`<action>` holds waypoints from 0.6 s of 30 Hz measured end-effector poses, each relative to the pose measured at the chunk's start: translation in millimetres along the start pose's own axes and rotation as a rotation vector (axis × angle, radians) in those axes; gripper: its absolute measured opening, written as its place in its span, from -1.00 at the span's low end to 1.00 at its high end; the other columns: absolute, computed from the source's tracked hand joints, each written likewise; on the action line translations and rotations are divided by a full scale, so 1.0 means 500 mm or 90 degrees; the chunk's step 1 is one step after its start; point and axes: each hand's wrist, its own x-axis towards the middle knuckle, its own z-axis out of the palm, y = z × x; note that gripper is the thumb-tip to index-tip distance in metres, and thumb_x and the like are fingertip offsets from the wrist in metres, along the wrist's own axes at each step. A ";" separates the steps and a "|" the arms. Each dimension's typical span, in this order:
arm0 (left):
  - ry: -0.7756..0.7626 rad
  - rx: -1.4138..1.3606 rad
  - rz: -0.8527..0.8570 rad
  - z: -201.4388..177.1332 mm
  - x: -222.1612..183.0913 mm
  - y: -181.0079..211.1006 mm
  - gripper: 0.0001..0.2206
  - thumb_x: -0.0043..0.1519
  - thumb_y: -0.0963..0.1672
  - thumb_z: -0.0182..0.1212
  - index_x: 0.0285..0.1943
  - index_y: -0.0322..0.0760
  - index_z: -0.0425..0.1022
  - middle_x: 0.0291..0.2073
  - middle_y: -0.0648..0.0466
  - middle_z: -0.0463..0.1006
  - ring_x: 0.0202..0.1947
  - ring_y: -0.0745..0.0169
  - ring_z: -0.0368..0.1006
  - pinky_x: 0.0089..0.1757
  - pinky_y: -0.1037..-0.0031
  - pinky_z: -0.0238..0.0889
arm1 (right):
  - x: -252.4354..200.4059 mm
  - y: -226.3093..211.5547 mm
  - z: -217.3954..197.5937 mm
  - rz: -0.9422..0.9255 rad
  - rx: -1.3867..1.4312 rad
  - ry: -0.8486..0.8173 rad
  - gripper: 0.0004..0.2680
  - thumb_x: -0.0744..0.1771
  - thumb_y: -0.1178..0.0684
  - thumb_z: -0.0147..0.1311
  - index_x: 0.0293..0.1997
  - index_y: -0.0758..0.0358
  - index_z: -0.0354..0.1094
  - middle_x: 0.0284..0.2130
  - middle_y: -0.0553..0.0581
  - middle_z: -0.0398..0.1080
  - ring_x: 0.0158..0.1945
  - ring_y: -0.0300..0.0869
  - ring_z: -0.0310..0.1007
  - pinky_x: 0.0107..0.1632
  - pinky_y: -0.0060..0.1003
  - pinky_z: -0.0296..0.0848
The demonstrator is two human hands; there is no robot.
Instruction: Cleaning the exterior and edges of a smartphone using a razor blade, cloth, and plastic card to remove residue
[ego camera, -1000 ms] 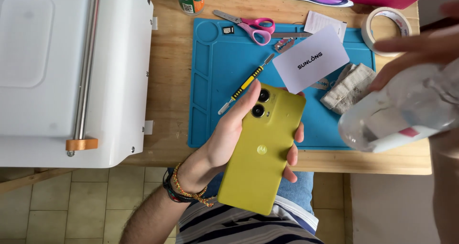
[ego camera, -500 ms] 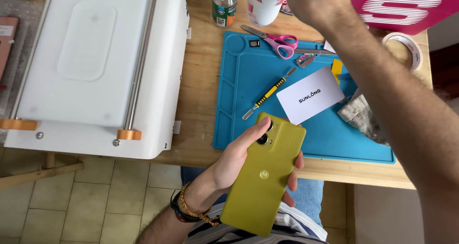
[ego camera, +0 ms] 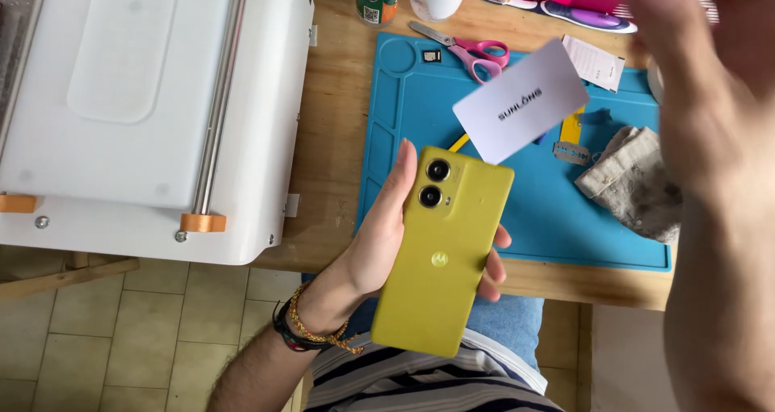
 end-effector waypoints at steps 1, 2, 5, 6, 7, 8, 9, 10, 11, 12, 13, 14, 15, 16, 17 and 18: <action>-0.002 0.001 0.002 0.003 0.011 0.000 -0.03 0.35 0.40 -0.32 0.33 -0.53 0.46 -0.06 -0.39 0.61 -0.14 -0.40 0.61 -0.02 -0.09 0.46 | -0.048 -0.008 0.001 -0.003 0.000 0.000 -0.75 0.75 -0.06 -0.05 0.52 0.36 0.32 0.25 0.18 0.37 0.03 -0.10 0.33 0.17 -0.13 0.35; 0.027 -0.005 0.055 0.007 0.023 -0.001 -0.09 0.36 0.37 -0.24 0.35 -0.48 0.44 -0.05 -0.34 0.59 -0.12 -0.36 0.60 -0.02 -0.15 0.47 | -0.097 -0.014 0.001 0.105 0.114 -0.022 -0.73 0.63 -0.05 -0.10 0.05 0.44 0.31 -0.13 0.26 0.39 -0.27 -0.09 0.33 -0.16 -0.23 0.34; 0.067 0.020 0.114 0.018 0.065 0.004 -0.11 0.35 0.37 -0.21 0.31 -0.46 0.46 -0.05 -0.41 0.59 -0.12 -0.37 0.60 -0.02 -0.17 0.51 | -0.219 0.012 0.026 0.244 0.325 -0.121 -0.64 0.46 -0.11 -0.05 -0.36 0.44 0.38 -0.43 0.30 0.53 -0.51 -0.08 0.56 -0.48 -0.33 0.57; 0.081 0.048 0.113 0.021 0.080 0.005 -0.08 0.33 0.39 -0.25 0.24 -0.50 0.50 -0.07 -0.54 0.60 -0.14 -0.42 0.61 -0.01 -0.14 0.53 | -0.260 0.029 0.039 0.282 0.420 -0.195 -0.67 0.40 -0.19 0.06 -0.30 0.36 0.46 -0.36 0.26 0.67 -0.44 -0.06 0.80 -0.47 -0.33 0.82; 0.084 0.052 0.104 0.031 0.088 -0.002 -0.08 0.33 0.39 -0.25 0.24 -0.50 0.50 -0.07 -0.54 0.60 -0.14 -0.42 0.61 -0.01 -0.14 0.53 | -0.278 0.026 0.050 0.287 0.424 -0.187 -0.67 0.40 -0.19 0.06 -0.30 0.36 0.46 -0.36 0.26 0.67 -0.44 -0.06 0.80 -0.47 -0.33 0.82; 0.089 0.027 0.094 0.041 0.098 -0.008 -0.06 0.30 0.41 -0.23 0.15 -0.50 0.52 -0.11 -0.44 0.63 -0.19 -0.32 0.62 -0.09 -0.03 0.51 | -0.294 0.023 0.059 0.319 0.485 -0.224 -0.72 0.38 -0.14 0.11 -0.15 0.35 0.42 -0.44 0.25 0.65 -0.52 -0.08 0.76 -0.53 -0.32 0.80; 0.089 0.003 0.084 0.052 0.112 -0.014 -0.05 0.28 0.43 -0.22 0.05 -0.50 0.55 -0.15 -0.33 0.65 -0.23 -0.22 0.62 -0.16 0.08 0.48 | -0.308 0.021 0.066 0.347 0.542 -0.259 -0.73 0.37 -0.09 0.16 0.01 0.34 0.39 -0.51 0.25 0.63 -0.60 -0.10 0.71 -0.58 -0.31 0.78; 0.087 0.007 0.075 0.055 0.123 -0.019 -0.05 0.28 0.43 -0.22 0.05 -0.50 0.55 -0.15 -0.33 0.65 -0.23 -0.22 0.62 -0.16 0.08 0.48 | -0.309 0.020 0.067 0.349 0.543 -0.248 -0.73 0.37 -0.09 0.16 0.01 0.34 0.39 -0.51 0.25 0.63 -0.60 -0.10 0.71 -0.58 -0.31 0.78; 0.149 0.070 0.168 0.057 0.133 -0.022 -0.17 0.32 0.36 -0.19 0.13 -0.43 0.52 -0.17 -0.31 0.65 -0.27 -0.21 0.63 -0.20 0.03 0.53 | -0.307 0.020 0.069 0.393 0.573 -0.242 -0.71 0.36 -0.05 0.17 0.05 0.41 0.39 -0.46 0.33 0.66 -0.57 0.01 0.76 -0.57 -0.25 0.80; 0.210 0.134 0.263 0.059 0.141 -0.024 -0.28 0.37 0.29 -0.17 0.20 -0.35 0.49 -0.19 -0.29 0.65 -0.31 -0.19 0.63 -0.24 -0.01 0.59 | -0.304 0.019 0.073 0.437 0.602 -0.236 -0.69 0.35 -0.01 0.17 0.09 0.48 0.40 -0.40 0.42 0.68 -0.54 0.12 0.80 -0.56 -0.19 0.82; 0.212 0.138 0.265 0.055 0.141 -0.027 -0.28 0.37 0.29 -0.17 0.20 -0.35 0.49 -0.19 -0.29 0.65 -0.31 -0.19 0.63 -0.24 -0.01 0.59 | -0.309 0.018 0.075 0.434 0.606 -0.237 -0.69 0.35 -0.01 0.17 0.09 0.48 0.40 -0.40 0.42 0.68 -0.54 0.12 0.80 -0.56 -0.19 0.82; 0.168 0.155 0.278 0.050 0.141 -0.029 -0.27 0.35 0.31 -0.24 0.29 -0.25 0.43 -0.03 -0.29 0.61 -0.14 -0.25 0.62 -0.20 -0.04 0.56 | -0.313 0.016 0.078 0.401 0.635 -0.199 -0.70 0.37 -0.01 0.15 0.10 0.48 0.37 -0.43 0.42 0.66 -0.56 0.10 0.78 -0.57 -0.19 0.81; 0.124 0.173 0.290 0.046 0.141 -0.030 -0.25 0.34 0.34 -0.30 0.39 -0.14 0.37 0.13 -0.28 0.58 0.02 -0.31 0.60 -0.16 -0.07 0.54 | -0.317 0.013 0.081 0.368 0.663 -0.159 -0.70 0.40 -0.01 0.12 0.11 0.48 0.35 -0.47 0.41 0.64 -0.57 0.09 0.75 -0.57 -0.19 0.80; 0.126 0.178 0.289 0.045 0.145 -0.043 -0.25 0.34 0.34 -0.30 0.39 -0.14 0.37 0.13 -0.28 0.58 0.02 -0.31 0.60 -0.16 -0.07 0.54 | -0.318 0.006 0.086 0.366 0.667 -0.157 -0.70 0.40 -0.01 0.12 0.11 0.48 0.35 -0.47 0.41 0.64 -0.57 0.09 0.75 -0.57 -0.19 0.80; 0.076 0.222 0.417 0.044 0.152 -0.057 -0.33 0.44 0.27 -0.24 0.52 -0.16 0.23 0.19 -0.12 0.60 0.01 -0.08 0.58 -0.09 0.07 0.51 | -0.321 -0.002 0.089 0.358 0.712 -0.118 -0.69 0.39 0.01 0.15 0.17 0.46 0.31 -0.32 0.43 0.62 -0.54 0.16 0.75 -0.55 -0.14 0.82; 0.025 0.265 0.544 0.043 0.159 -0.071 -0.38 0.55 0.19 -0.17 0.64 -0.18 0.09 0.24 0.05 0.61 0.00 0.15 0.55 -0.03 0.21 0.46 | -0.322 -0.009 0.093 0.350 0.757 -0.079 -0.67 0.39 0.02 0.18 0.22 0.44 0.28 -0.16 0.45 0.61 -0.51 0.23 0.75 -0.52 -0.08 0.84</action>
